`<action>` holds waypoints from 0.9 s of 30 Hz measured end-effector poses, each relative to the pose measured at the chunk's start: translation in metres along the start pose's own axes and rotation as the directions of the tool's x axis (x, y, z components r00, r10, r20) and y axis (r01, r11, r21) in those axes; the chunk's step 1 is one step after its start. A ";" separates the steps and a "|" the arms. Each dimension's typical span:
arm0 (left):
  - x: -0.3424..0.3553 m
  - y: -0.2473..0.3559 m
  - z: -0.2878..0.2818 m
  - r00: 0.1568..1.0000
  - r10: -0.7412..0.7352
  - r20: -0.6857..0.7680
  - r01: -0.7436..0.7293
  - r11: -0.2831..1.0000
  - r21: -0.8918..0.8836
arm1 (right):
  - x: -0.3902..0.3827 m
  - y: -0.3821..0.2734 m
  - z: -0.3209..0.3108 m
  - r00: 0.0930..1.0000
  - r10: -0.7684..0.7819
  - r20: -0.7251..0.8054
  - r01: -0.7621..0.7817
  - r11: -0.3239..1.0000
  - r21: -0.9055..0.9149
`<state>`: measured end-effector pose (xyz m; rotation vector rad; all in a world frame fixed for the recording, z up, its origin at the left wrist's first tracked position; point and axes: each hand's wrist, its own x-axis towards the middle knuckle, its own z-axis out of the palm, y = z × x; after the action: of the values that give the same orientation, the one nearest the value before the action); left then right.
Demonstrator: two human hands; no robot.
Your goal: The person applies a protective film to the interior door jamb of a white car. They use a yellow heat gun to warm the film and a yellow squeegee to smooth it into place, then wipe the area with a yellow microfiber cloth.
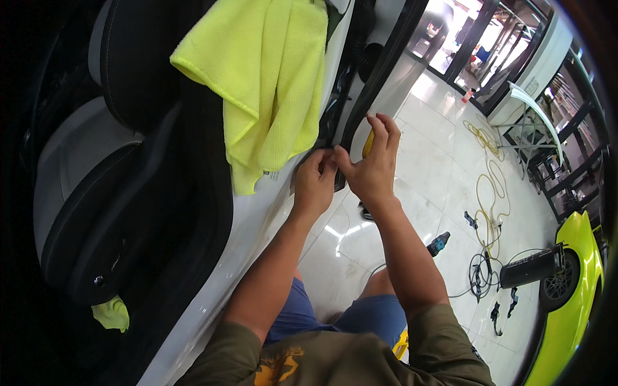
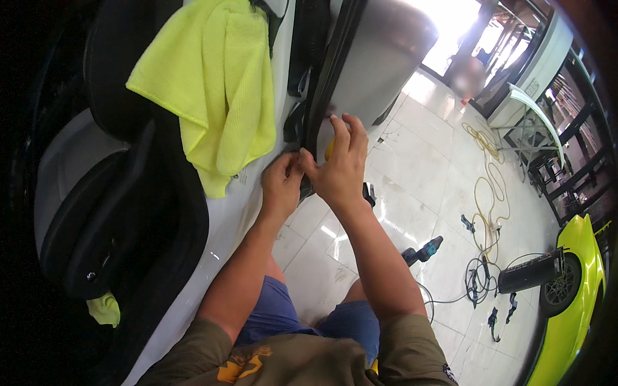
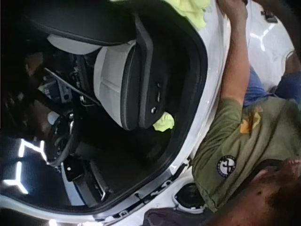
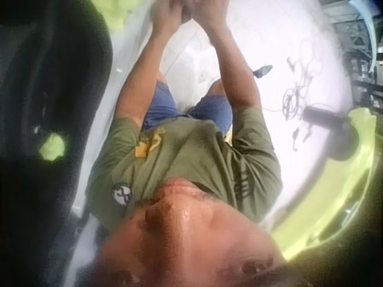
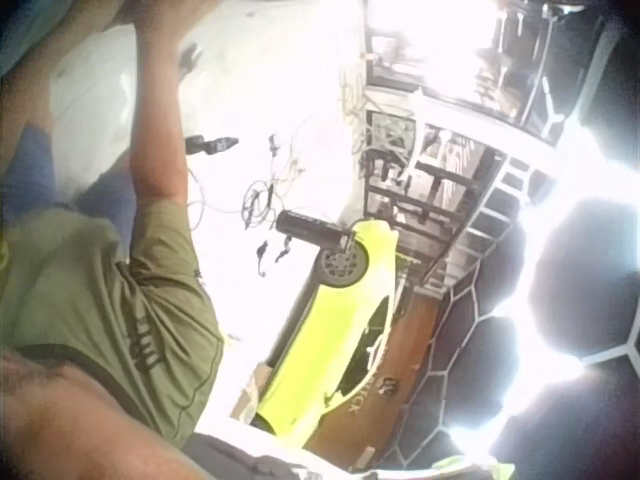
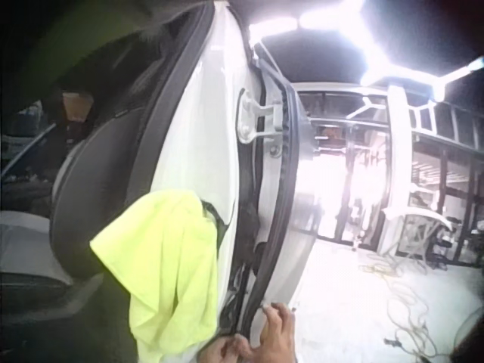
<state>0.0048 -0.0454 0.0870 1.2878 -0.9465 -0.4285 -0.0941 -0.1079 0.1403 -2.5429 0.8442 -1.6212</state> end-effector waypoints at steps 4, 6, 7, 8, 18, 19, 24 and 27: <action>0.000 -0.005 0.000 0.999 -0.033 0.017 0.034 0.999 -0.019 | 0.045 -0.011 -0.018 0.996 0.003 -0.090 0.005 0.996 0.085; -0.001 -0.010 -0.007 1.000 0.001 0.010 -0.002 1.000 0.020 | 0.073 -0.018 -0.027 0.988 -0.030 -0.151 0.044 0.995 0.091; -0.001 -0.008 -0.006 1.000 -0.002 0.024 0.001 0.999 0.045 | 0.088 -0.021 -0.038 0.985 -0.027 -0.169 0.042 0.996 0.080; -0.001 -0.006 -0.006 0.999 -0.005 0.038 0.002 0.997 0.071 | 0.102 -0.025 -0.049 0.985 -0.030 -0.171 0.042 0.997 0.063; -0.007 0.007 -0.009 0.997 -0.010 0.072 0.006 0.998 0.066 | 0.215 -0.045 -0.118 0.989 -0.002 -0.147 -0.001 1.000 -0.023; -0.008 0.004 -0.009 0.998 -0.002 0.069 0.000 0.999 0.032 | 0.228 -0.044 -0.122 0.978 -0.072 -0.198 0.065 0.997 -0.041; -0.017 0.010 -0.023 0.992 0.098 0.082 -0.095 0.995 -0.039 | 0.280 -0.064 -0.145 0.972 -0.117 -0.204 0.101 0.991 -0.090; -0.027 0.006 -0.027 0.963 0.249 0.102 -0.257 0.964 0.071 | 0.307 -0.080 -0.162 0.968 -0.112 -0.226 0.078 0.985 -0.152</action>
<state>0.0093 -0.0079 0.0832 1.2103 -1.2020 -0.2518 -0.0988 -0.1316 0.4954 -2.5551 0.8963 -1.9912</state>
